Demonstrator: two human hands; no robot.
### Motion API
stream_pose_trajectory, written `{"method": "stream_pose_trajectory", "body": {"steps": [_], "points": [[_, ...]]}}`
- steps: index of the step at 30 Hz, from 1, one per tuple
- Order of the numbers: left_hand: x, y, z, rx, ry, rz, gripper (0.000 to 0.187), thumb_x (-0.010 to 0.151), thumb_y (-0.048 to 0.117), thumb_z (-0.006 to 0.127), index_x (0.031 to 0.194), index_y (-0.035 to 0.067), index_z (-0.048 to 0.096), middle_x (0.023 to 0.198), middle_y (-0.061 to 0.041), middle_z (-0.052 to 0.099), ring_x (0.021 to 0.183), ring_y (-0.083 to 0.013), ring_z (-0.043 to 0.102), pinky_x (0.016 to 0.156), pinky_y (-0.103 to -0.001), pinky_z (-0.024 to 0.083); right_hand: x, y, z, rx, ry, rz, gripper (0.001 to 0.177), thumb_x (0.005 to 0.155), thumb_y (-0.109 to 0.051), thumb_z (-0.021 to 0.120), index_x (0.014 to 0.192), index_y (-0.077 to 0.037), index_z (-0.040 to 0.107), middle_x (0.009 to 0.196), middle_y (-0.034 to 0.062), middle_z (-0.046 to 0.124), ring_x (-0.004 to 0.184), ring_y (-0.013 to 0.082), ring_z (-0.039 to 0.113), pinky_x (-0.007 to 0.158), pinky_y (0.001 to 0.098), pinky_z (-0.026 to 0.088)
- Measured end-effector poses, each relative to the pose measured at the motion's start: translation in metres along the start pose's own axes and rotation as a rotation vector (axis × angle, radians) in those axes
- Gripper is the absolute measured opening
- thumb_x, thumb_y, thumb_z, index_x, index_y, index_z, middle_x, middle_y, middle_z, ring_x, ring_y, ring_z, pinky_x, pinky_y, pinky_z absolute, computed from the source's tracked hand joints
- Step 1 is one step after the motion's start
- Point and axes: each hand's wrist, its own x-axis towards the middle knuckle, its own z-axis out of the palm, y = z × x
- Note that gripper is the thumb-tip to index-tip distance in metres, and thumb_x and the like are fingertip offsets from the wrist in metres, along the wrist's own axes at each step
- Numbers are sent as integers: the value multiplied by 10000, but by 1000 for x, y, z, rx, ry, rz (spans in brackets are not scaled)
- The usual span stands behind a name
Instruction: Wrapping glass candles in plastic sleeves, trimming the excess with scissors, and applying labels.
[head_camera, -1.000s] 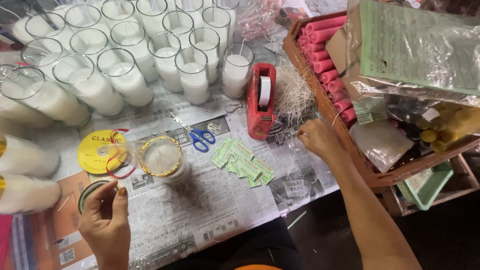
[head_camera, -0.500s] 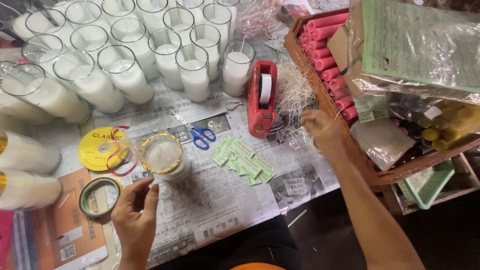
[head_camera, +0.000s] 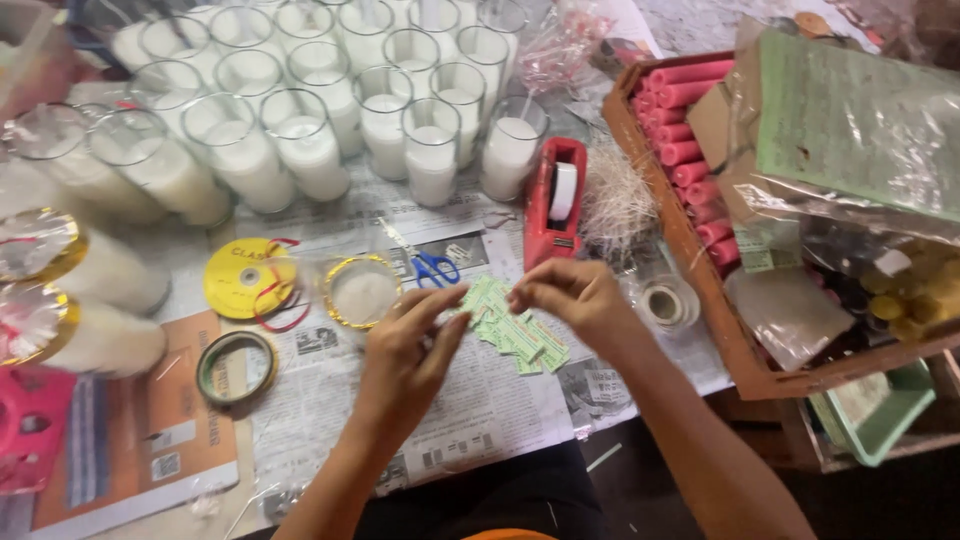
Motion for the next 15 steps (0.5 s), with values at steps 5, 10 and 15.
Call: {"method": "stream_pose_trajectory", "body": {"steps": [5,10,15], "points": [[15,-10,8,-101,43,2,145,893,140,773,1027,86,771,1061,-130,752,713,-231,743,559,-300,556,6,19,40,39,-128,17,97,916,3,711,979,33,778,756,113,767,738,101,690,740,301,615],[20,-11,-8,-189,84,-98,50,908,99,749,904,56,775,998,-113,773,768,-197,751,572,-231,584,3,37,51,300,-113,26,274,920,-27,697,1171,77,656,919,180,766,850,189,747,839,383,630],[23,-17,-12,-192,49,-109,62,915,123,722,879,98,766,927,-77,788,755,-170,746,566,-278,577,3,70,61,547,-440,-29,263,912,-104,727,1062,101,659,1024,220,659,954,291,694,868,541,593]]}}
